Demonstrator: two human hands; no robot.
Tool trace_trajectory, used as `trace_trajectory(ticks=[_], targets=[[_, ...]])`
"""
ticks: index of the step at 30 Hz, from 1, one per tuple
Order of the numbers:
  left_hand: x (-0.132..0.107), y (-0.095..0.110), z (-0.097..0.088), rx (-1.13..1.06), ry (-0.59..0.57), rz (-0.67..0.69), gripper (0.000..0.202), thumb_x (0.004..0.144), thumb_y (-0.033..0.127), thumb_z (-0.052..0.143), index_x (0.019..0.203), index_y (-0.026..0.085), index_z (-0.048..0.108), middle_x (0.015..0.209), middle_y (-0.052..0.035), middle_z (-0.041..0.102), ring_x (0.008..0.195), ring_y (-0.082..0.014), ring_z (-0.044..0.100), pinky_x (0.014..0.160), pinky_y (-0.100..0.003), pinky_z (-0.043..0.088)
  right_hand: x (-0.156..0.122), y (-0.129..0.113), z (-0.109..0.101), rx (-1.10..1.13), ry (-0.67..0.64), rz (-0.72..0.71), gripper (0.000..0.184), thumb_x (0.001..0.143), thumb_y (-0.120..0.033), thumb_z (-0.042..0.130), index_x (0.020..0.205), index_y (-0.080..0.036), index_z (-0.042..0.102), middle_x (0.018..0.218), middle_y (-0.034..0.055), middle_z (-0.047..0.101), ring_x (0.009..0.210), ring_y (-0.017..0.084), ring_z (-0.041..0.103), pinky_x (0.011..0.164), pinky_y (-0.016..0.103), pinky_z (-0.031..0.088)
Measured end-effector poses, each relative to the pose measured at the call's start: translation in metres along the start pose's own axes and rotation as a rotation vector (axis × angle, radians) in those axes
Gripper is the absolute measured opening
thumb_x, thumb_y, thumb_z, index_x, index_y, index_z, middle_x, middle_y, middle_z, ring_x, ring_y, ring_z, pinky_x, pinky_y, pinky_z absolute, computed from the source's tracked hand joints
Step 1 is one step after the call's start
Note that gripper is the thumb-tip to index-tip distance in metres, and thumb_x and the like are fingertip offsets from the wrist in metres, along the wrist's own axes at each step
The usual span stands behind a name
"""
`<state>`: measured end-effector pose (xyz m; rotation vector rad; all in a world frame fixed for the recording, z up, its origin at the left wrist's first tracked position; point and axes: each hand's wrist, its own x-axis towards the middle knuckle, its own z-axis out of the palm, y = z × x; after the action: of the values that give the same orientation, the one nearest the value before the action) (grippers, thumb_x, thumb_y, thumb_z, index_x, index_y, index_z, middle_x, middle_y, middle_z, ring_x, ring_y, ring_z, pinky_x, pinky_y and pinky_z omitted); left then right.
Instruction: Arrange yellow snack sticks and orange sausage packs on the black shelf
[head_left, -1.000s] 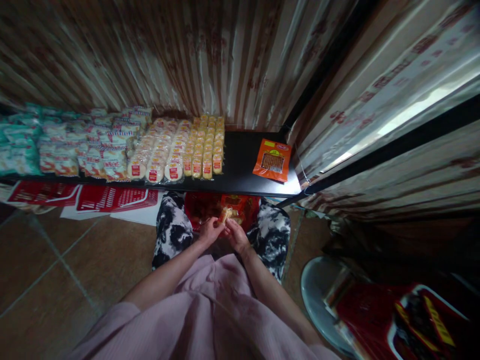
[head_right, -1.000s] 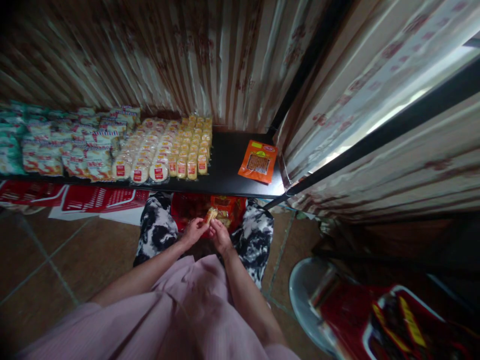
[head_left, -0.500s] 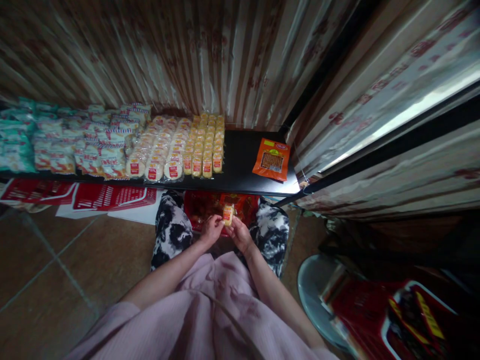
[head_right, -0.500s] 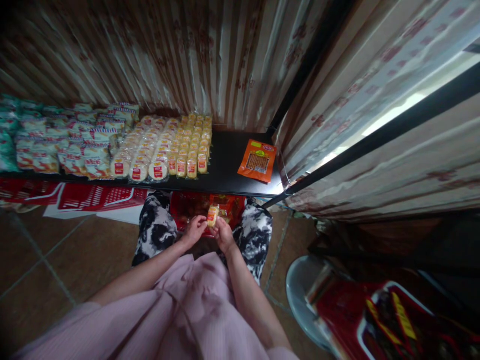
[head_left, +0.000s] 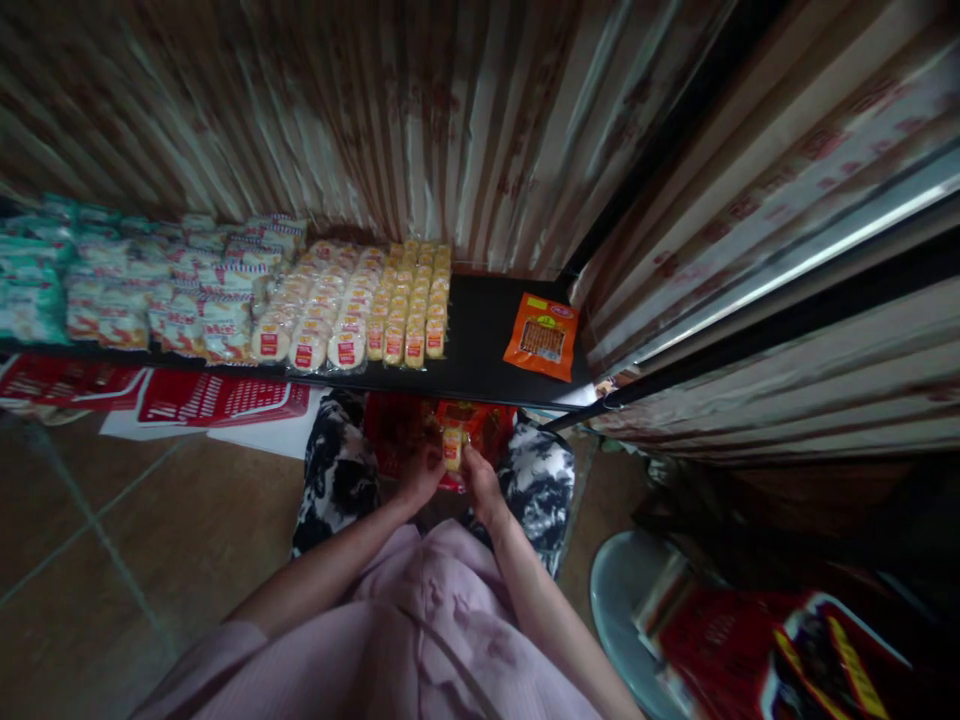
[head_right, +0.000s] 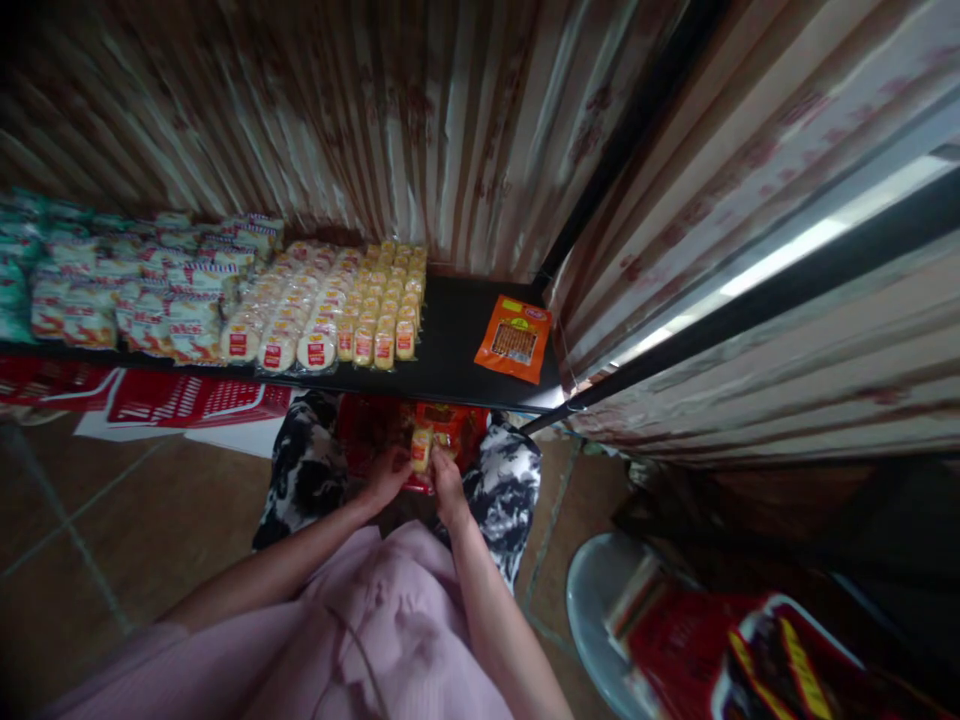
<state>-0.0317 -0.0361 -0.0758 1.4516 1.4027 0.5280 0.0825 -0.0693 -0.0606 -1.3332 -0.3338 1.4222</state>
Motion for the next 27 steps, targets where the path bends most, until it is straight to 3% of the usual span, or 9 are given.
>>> trace_trajectory(ticks=[7,12,18,23,27], targets=[[-0.01,0.015,0.002,-0.065,-0.022,-0.005,0.003,0.077,0.017,0.047,0.077,0.018,0.049,0.074,0.0004,0.06,0.071,-0.0131,0.058,0.069,-0.025,0.045,-0.008,0.0,-0.005,-0.087,-0.04,-0.041,0.045,0.059,-0.046,0.075,0.094,-0.019,0.065,0.088,0.0044,0.07,0.081,0.02,0.066,0.069,0.028,0.051],[-0.012,0.029,-0.002,-0.052,0.009,0.025,0.004,0.075,0.016,0.046,0.075,0.019,0.048,0.075,0.0004,0.059,0.073,-0.0134,0.057,0.07,-0.025,0.043,-0.01,-0.015,-0.007,-0.184,-0.019,-0.106,0.053,0.057,-0.05,0.075,0.1,-0.019,0.067,0.099,0.0068,0.07,0.095,0.025,0.063,0.084,0.034,0.049],[-0.011,0.055,-0.01,-0.127,0.062,0.077,0.005,0.074,0.018,0.047,0.077,0.02,0.05,0.08,-0.0005,0.062,0.076,-0.014,0.058,0.071,-0.025,0.043,-0.007,-0.041,-0.003,-0.202,-0.011,-0.18,0.052,0.054,-0.049,0.077,0.097,-0.021,0.067,0.091,0.0065,0.072,0.087,0.027,0.066,0.074,0.037,0.053],[-0.004,0.077,-0.019,-0.146,0.086,0.128,0.008,0.073,0.017,0.048,0.079,0.02,0.053,0.081,-0.0011,0.063,0.077,-0.014,0.059,0.073,-0.025,0.044,0.0,-0.059,0.001,-0.217,0.035,-0.245,0.046,0.053,-0.048,0.077,0.087,-0.02,0.067,0.087,0.0081,0.072,0.086,0.027,0.067,0.079,0.037,0.052],[0.005,0.087,-0.023,-0.165,0.089,0.164,0.01,0.075,0.018,0.048,0.083,0.018,0.055,0.086,-0.0036,0.064,0.082,-0.0148,0.06,0.076,-0.026,0.044,0.002,-0.076,0.007,-0.256,0.034,-0.245,0.046,0.057,-0.05,0.074,0.092,-0.02,0.067,0.091,0.0078,0.072,0.089,0.026,0.066,0.078,0.034,0.052]])
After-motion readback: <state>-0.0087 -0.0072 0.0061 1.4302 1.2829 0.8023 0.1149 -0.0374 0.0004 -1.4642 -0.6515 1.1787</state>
